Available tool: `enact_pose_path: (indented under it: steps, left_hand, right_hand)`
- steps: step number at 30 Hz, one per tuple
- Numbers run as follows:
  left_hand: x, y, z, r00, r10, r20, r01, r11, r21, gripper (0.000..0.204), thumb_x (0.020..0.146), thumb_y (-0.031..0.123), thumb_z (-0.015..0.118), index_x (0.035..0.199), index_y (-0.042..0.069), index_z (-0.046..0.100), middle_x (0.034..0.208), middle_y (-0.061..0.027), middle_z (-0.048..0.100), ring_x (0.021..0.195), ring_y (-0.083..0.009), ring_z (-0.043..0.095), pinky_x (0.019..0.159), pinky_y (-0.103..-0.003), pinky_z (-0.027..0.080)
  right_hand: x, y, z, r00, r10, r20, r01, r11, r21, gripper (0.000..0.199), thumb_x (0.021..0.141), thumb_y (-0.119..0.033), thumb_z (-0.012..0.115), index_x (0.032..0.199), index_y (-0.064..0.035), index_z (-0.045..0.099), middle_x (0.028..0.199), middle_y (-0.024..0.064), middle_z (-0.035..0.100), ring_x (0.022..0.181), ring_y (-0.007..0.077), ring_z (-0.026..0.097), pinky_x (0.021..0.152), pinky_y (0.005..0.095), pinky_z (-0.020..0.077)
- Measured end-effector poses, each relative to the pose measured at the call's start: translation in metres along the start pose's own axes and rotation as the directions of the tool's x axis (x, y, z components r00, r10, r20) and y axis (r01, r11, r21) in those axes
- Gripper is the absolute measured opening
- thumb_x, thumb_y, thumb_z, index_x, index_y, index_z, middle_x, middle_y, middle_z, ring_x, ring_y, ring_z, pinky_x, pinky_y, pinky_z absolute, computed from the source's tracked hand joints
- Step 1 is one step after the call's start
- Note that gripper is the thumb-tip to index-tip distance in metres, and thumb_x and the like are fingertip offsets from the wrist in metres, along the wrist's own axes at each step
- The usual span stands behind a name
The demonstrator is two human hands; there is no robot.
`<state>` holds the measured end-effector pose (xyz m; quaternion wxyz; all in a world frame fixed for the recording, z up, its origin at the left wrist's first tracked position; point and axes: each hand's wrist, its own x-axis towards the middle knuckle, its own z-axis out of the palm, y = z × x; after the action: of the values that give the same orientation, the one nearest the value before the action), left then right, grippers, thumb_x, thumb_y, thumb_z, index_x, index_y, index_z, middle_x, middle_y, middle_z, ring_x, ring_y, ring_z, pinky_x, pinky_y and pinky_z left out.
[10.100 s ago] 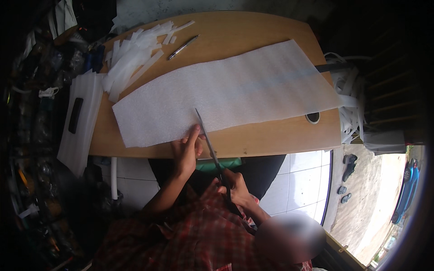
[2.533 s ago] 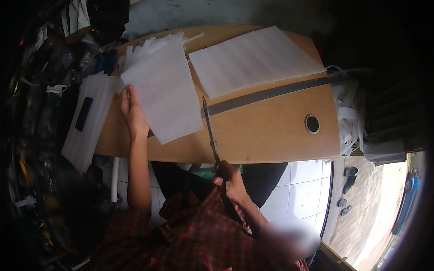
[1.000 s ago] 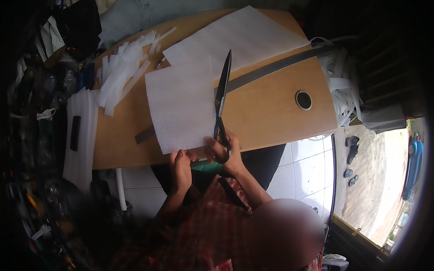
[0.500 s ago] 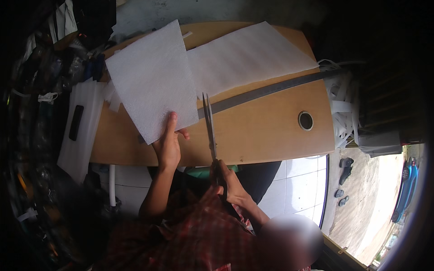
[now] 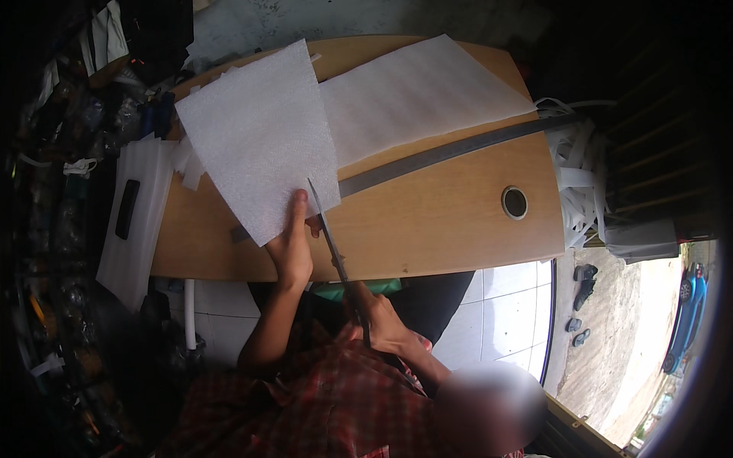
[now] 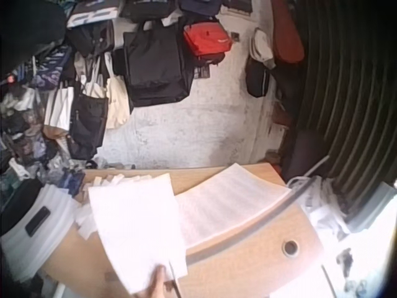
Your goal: The person cuts white foam sheets into strips and rectangles using scissors. They measure and mark the foam with a ruler and pen, then cut along the lines. Cut pieces are set aside on the table.
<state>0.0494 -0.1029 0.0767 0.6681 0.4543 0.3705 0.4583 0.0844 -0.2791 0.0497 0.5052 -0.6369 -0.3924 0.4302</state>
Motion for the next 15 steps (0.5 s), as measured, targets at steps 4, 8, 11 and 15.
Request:
enact_pose_path:
  steps: [4,8,11,15]
  left_hand:
    - [-0.003,-0.003,0.0,1.0,-0.009,-0.004,0.009,1.0,0.018,0.017,0.091,0.013,0.07,0.101,0.004,0.059,0.086,-0.0036,0.061,0.06,-0.0082,0.047,0.052,-0.024,0.036]
    - [-0.005,-0.003,-0.002,1.0,-0.022,0.013,0.023,1.0,-0.01,0.018,0.09,0.012,0.071,0.101,0.005,0.059,0.088,-0.003,0.061,0.061,-0.0069,0.046,0.052,-0.023,0.036]
    - [-0.005,-0.002,-0.001,0.999,-0.045,0.016,0.045,0.999,-0.01,0.02,0.089,0.012,0.072,0.102,0.006,0.058,0.089,-0.0029,0.061,0.061,-0.0067,0.046,0.052,-0.023,0.035]
    - [-0.006,0.002,-0.001,0.998,-0.064,0.021,0.064,0.998,-0.008,0.02,0.088,0.011,0.072,0.101,0.006,0.058,0.088,-0.0026,0.061,0.06,-0.0065,0.045,0.052,-0.023,0.035]
  right_hand:
    - [0.0,-0.003,0.001,1.0,0.01,-0.011,-0.01,1.0,0.003,0.108,0.063,-0.095,0.042,0.104,0.0036,0.051,0.071,0.0072,0.055,0.061,0.0164,0.055,0.057,0.0309,0.044]
    - [0.0,-0.003,0.005,0.998,-0.015,-0.053,0.015,1.0,0.0,0.103,0.063,-0.094,0.043,0.099,0.0025,0.052,0.07,0.0071,0.055,0.06,0.016,0.055,0.056,0.0304,0.0441]
    - [-0.002,0.013,0.006,0.986,-0.145,-0.08,0.148,0.988,0.034,0.074,0.071,-0.066,0.073,0.097,0.0002,0.052,0.068,0.0117,0.056,0.055,0.0257,0.056,0.054,0.0347,0.0441]
    - [-0.008,0.022,0.015,0.985,-0.082,-0.15,0.091,0.994,0.055,0.069,0.069,-0.062,0.077,0.091,-0.0003,0.056,0.066,0.0111,0.054,0.053,0.0233,0.053,0.053,0.0345,0.0438]
